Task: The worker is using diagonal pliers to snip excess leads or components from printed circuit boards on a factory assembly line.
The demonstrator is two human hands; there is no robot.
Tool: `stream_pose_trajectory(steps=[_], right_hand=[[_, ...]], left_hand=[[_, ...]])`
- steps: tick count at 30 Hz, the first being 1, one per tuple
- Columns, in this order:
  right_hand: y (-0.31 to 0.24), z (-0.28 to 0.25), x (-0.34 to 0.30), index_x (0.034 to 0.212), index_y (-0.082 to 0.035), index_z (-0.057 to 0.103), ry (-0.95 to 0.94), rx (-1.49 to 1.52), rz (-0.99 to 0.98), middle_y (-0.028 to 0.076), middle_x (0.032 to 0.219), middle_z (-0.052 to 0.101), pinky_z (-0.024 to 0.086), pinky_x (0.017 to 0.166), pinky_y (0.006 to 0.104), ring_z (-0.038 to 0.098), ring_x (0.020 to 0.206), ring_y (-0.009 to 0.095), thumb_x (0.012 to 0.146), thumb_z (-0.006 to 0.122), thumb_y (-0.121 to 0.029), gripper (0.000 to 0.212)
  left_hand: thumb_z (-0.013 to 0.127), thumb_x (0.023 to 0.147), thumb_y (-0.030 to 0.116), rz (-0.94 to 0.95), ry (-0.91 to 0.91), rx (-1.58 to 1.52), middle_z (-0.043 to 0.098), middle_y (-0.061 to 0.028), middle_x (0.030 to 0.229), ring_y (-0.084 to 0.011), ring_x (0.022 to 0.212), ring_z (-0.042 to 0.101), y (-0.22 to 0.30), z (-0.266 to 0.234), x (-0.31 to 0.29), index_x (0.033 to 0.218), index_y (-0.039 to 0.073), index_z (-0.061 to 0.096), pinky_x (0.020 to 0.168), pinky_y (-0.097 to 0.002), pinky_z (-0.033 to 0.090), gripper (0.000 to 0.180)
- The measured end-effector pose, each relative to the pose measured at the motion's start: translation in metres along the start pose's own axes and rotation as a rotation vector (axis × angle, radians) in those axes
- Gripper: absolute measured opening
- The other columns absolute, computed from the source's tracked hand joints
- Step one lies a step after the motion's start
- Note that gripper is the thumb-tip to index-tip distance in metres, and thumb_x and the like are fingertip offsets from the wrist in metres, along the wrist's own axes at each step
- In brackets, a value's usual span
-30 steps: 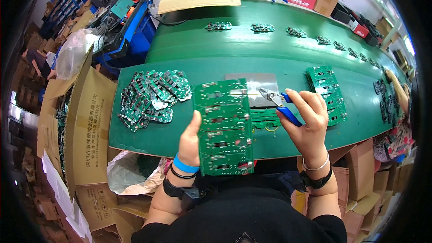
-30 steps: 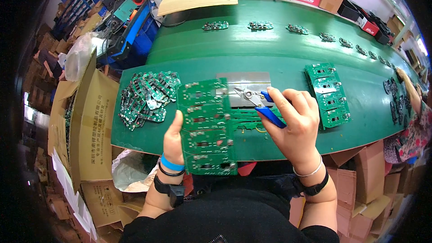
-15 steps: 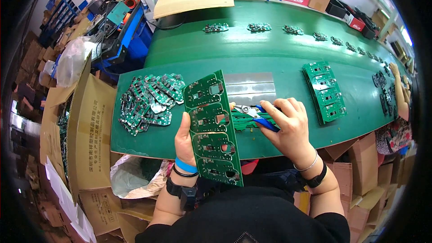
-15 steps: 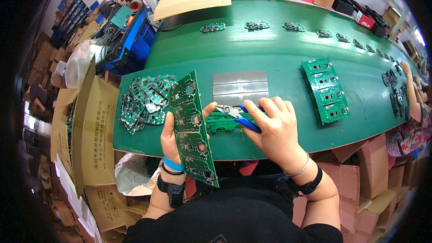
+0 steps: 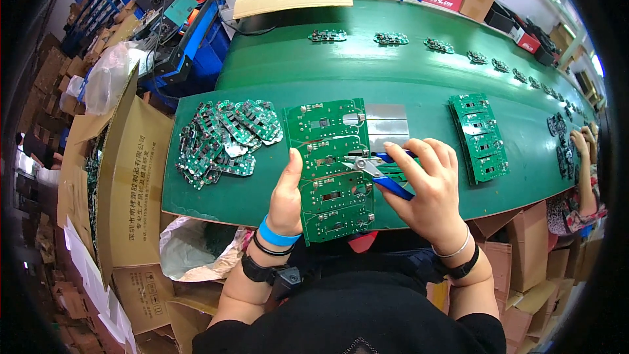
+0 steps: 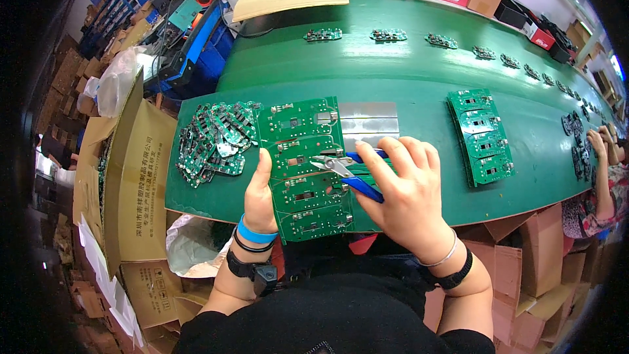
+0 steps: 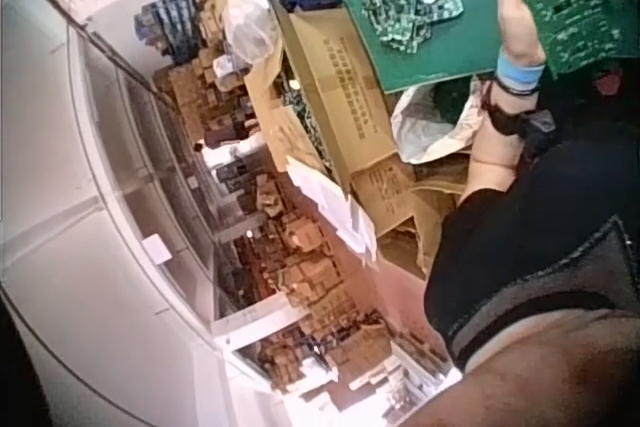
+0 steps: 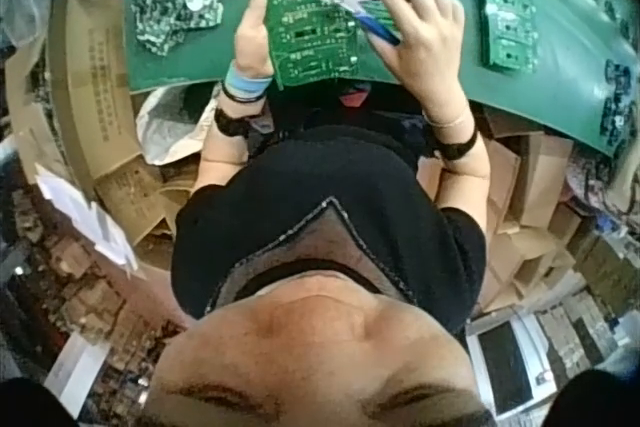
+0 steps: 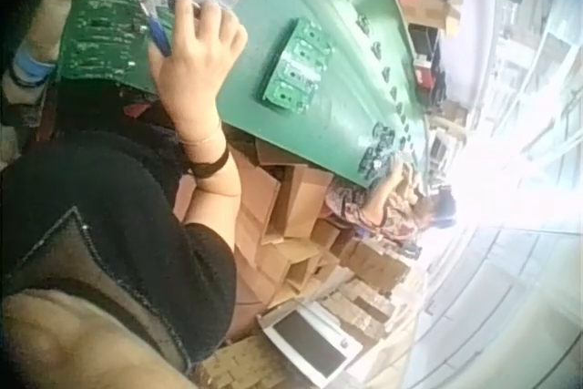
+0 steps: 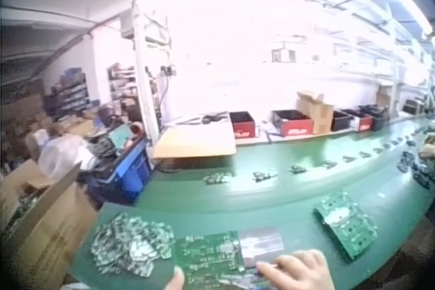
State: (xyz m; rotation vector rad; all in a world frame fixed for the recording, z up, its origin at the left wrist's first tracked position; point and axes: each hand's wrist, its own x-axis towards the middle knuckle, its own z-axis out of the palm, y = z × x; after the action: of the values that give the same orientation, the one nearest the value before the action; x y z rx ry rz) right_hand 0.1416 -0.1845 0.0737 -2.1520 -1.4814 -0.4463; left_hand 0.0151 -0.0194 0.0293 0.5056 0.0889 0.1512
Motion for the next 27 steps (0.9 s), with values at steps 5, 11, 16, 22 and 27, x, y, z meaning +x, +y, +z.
stream_pose_trajectory(steps=[5, 11, 16, 22, 27], right_hand=[[-0.005, 0.003, 0.005, 0.110, -0.010, 0.059, -0.011, -0.015, -0.016, 0.008, 0.099, 0.054, 0.036, 0.086, 0.0418, 0.050, 0.096, 0.029, 0.060, 0.076, -0.018, 0.054], [-0.006, 0.003, 0.005, 0.111, -0.010, 0.059, -0.021, -0.030, -0.029, 0.009, 0.099, 0.054, 0.037, 0.085, 0.0417, 0.050, 0.095, 0.029, 0.059, 0.075, -0.018, 0.056], [-0.005, 0.006, 0.004, 0.113, -0.010, 0.059, -0.036, -0.045, -0.033, 0.009, 0.099, 0.053, 0.037, 0.083, 0.0408, 0.050, 0.093, 0.028, 0.056, 0.074, -0.016, 0.059], [-0.001, 0.010, 0.003, 0.113, -0.012, 0.059, 0.032, -0.116, -0.103, 0.006, 0.096, 0.054, 0.036, 0.079, 0.0387, 0.051, 0.090, 0.024, 0.055, 0.075, -0.020, 0.060], [0.002, 0.011, 0.003, 0.109, -0.012, 0.062, 0.074, -0.077, -0.094, 0.006, 0.094, 0.054, 0.038, 0.074, 0.0380, 0.052, 0.084, 0.024, 0.055, 0.075, -0.019, 0.057]], left_hand=[[0.022, 0.096, 0.051, 0.075, 0.100, 0.194, 0.051, -0.0182, 0.125, -0.0289, 0.108, 0.056, -0.003, 0.003, 0.002, 0.134, 0.002, 0.035, 0.090, -0.0432, 0.049, 0.063], [0.022, 0.096, 0.052, 0.107, 0.123, 0.344, 0.051, -0.0190, 0.125, -0.0299, 0.110, 0.055, -0.004, 0.001, 0.003, 0.134, 0.001, 0.035, 0.092, -0.0441, 0.047, 0.065], [0.023, 0.096, 0.050, 0.179, 0.125, 0.481, 0.052, -0.0192, 0.123, -0.0299, 0.108, 0.056, -0.002, 0.006, 0.003, 0.134, 0.000, 0.035, 0.089, -0.0435, 0.049, 0.064], [0.023, 0.096, 0.051, 0.137, 0.117, 0.382, 0.052, -0.0192, 0.123, -0.0301, 0.107, 0.057, -0.001, 0.002, 0.004, 0.134, 0.000, 0.034, 0.089, -0.0434, 0.050, 0.065], [0.022, 0.095, 0.054, 0.098, 0.125, 0.331, 0.052, -0.0200, 0.123, -0.0315, 0.109, 0.056, 0.000, -0.002, 0.002, 0.135, 0.001, 0.034, 0.090, -0.0450, 0.048, 0.067]])
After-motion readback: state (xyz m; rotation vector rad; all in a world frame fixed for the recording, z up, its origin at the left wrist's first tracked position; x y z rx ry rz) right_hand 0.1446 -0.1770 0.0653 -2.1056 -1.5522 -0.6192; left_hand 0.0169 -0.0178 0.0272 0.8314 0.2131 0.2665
